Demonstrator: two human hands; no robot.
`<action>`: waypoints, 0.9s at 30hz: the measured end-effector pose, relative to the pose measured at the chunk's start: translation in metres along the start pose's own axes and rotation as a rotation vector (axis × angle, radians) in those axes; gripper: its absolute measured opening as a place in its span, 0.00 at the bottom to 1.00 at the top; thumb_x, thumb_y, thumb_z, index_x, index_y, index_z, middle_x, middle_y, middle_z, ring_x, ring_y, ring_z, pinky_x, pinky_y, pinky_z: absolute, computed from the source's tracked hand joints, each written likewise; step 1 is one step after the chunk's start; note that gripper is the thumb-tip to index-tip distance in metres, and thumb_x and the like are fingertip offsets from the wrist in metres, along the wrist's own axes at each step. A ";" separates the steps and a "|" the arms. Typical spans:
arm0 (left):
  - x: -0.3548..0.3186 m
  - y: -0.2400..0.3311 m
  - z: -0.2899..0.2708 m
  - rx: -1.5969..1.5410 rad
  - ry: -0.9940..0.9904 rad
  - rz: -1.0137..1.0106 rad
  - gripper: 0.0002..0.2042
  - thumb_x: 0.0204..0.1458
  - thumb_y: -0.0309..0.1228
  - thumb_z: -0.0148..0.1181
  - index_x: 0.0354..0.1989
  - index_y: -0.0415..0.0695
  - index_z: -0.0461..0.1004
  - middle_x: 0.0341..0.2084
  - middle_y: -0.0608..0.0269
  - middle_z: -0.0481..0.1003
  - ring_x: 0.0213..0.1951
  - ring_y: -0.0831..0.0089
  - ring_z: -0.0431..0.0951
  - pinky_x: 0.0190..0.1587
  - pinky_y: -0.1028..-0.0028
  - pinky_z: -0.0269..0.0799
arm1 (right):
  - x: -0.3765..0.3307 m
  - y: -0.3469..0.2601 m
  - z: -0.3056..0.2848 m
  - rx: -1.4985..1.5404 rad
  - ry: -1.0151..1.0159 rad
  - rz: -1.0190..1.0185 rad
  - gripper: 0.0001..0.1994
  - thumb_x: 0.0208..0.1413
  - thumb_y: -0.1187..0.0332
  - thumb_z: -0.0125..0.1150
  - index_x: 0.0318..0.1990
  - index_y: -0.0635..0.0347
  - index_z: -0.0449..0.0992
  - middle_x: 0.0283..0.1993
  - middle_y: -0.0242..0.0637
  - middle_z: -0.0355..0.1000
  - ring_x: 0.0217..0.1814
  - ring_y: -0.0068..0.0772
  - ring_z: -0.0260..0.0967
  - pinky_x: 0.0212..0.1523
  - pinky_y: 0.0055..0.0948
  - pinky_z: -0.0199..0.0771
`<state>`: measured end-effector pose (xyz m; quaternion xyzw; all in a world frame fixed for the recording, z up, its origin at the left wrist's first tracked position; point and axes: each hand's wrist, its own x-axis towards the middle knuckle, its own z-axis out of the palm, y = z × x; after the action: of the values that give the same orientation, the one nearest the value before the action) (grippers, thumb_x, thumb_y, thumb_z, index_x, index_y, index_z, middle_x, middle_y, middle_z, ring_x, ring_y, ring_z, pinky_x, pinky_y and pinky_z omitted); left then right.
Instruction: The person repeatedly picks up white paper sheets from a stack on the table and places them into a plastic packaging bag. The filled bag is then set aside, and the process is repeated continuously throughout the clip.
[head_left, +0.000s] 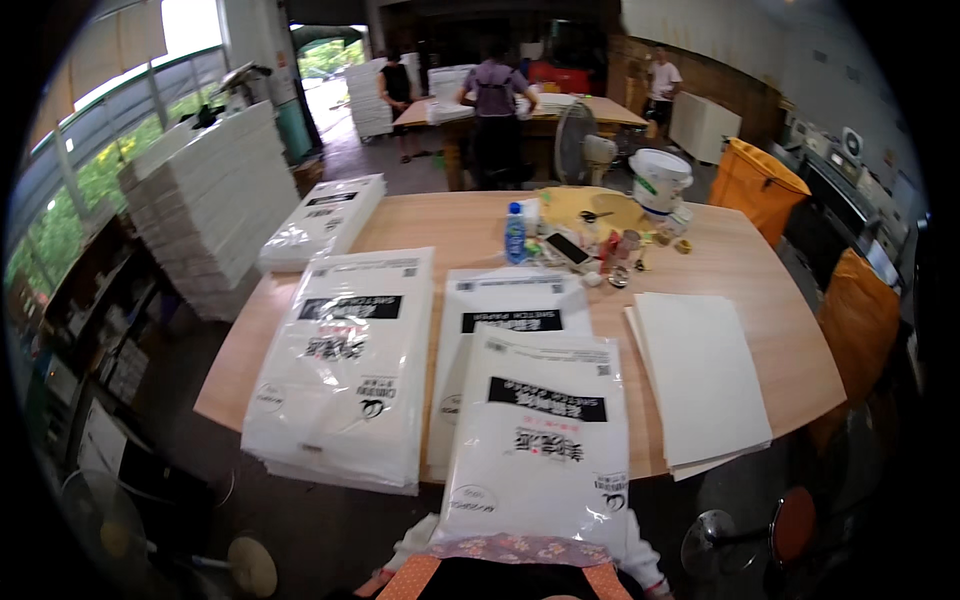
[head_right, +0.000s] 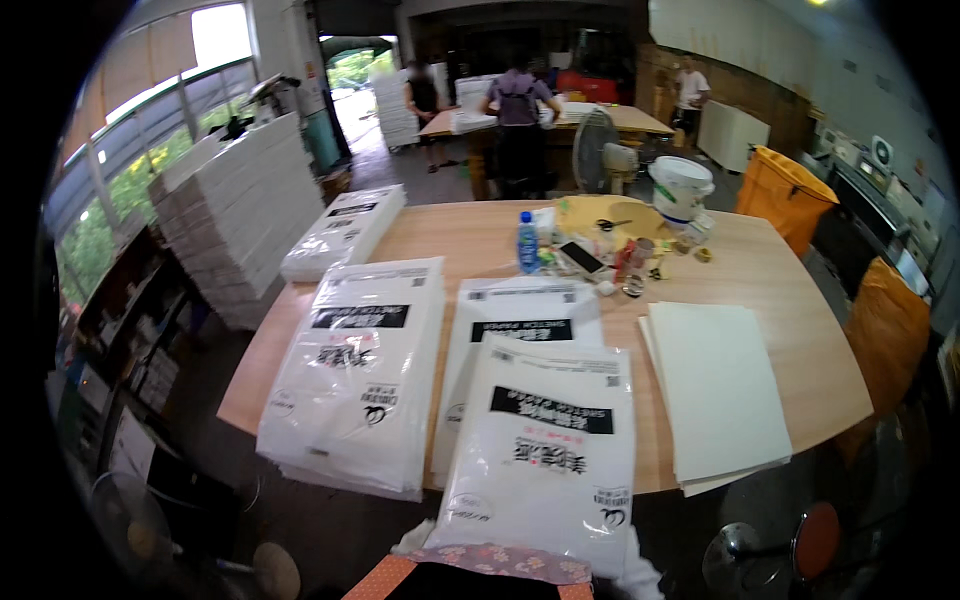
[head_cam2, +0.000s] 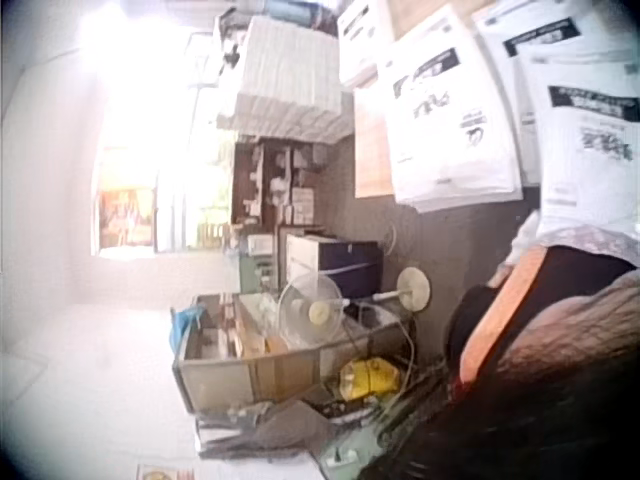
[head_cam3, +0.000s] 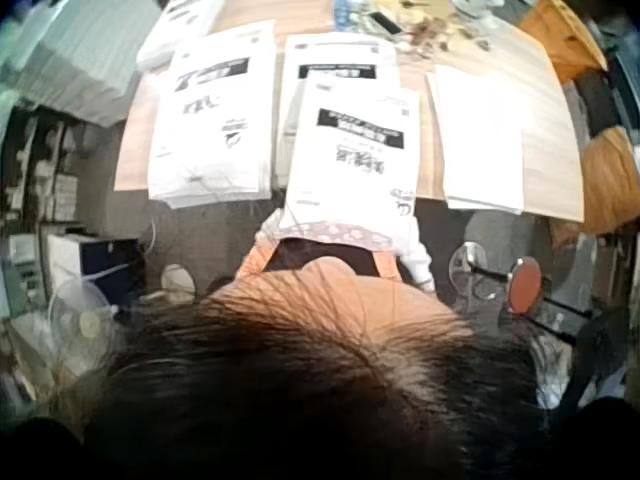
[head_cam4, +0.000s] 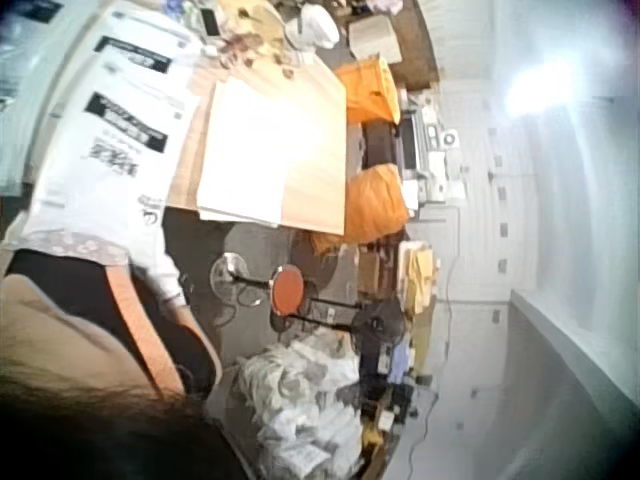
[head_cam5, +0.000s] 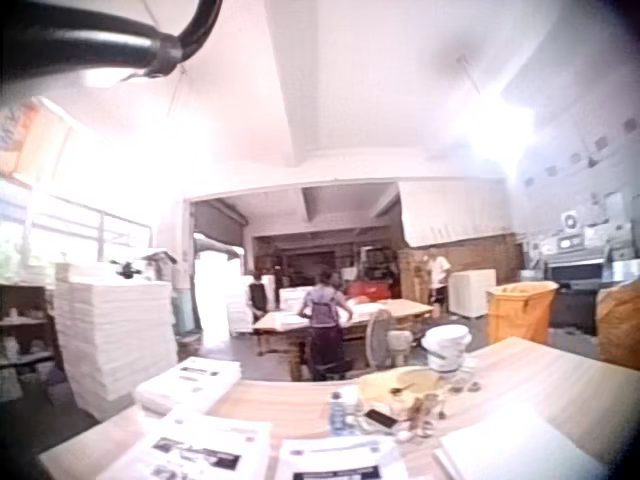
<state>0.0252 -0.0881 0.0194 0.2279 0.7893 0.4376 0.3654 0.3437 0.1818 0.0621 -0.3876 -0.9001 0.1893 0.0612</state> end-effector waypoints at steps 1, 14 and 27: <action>-0.001 -0.017 0.001 -0.223 -0.050 -0.006 0.15 0.55 0.33 0.46 0.49 0.43 0.67 0.37 0.50 0.72 0.40 0.59 0.74 0.43 0.65 0.69 | -0.007 -0.003 0.003 0.076 0.032 -0.030 0.32 0.48 0.70 0.51 0.64 0.59 0.54 0.40 0.49 0.69 0.27 0.50 0.71 0.25 0.43 0.70; 0.020 0.064 -0.003 -0.162 0.018 0.505 0.10 0.43 0.20 0.42 0.33 0.38 0.70 0.30 0.56 0.72 0.33 0.66 0.72 0.39 0.72 0.69 | -0.014 0.024 0.029 1.471 0.301 0.692 0.16 0.58 0.65 0.50 0.53 0.58 0.68 0.39 0.35 0.73 0.34 0.24 0.70 0.33 0.25 0.72; 0.018 0.105 -0.258 0.911 1.730 0.931 0.24 0.62 0.43 0.39 0.55 0.34 0.63 0.48 0.46 0.70 0.47 0.59 0.70 0.52 0.62 0.67 | 0.162 -0.271 0.049 1.796 -0.700 0.039 0.13 0.59 0.66 0.49 0.45 0.64 0.73 0.43 0.37 0.71 0.46 0.29 0.68 0.50 0.25 0.68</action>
<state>-0.1820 -0.1573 0.1925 0.2334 0.7041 0.2116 -0.6364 0.0358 0.1140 0.1161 -0.1327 -0.3803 0.9133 0.0600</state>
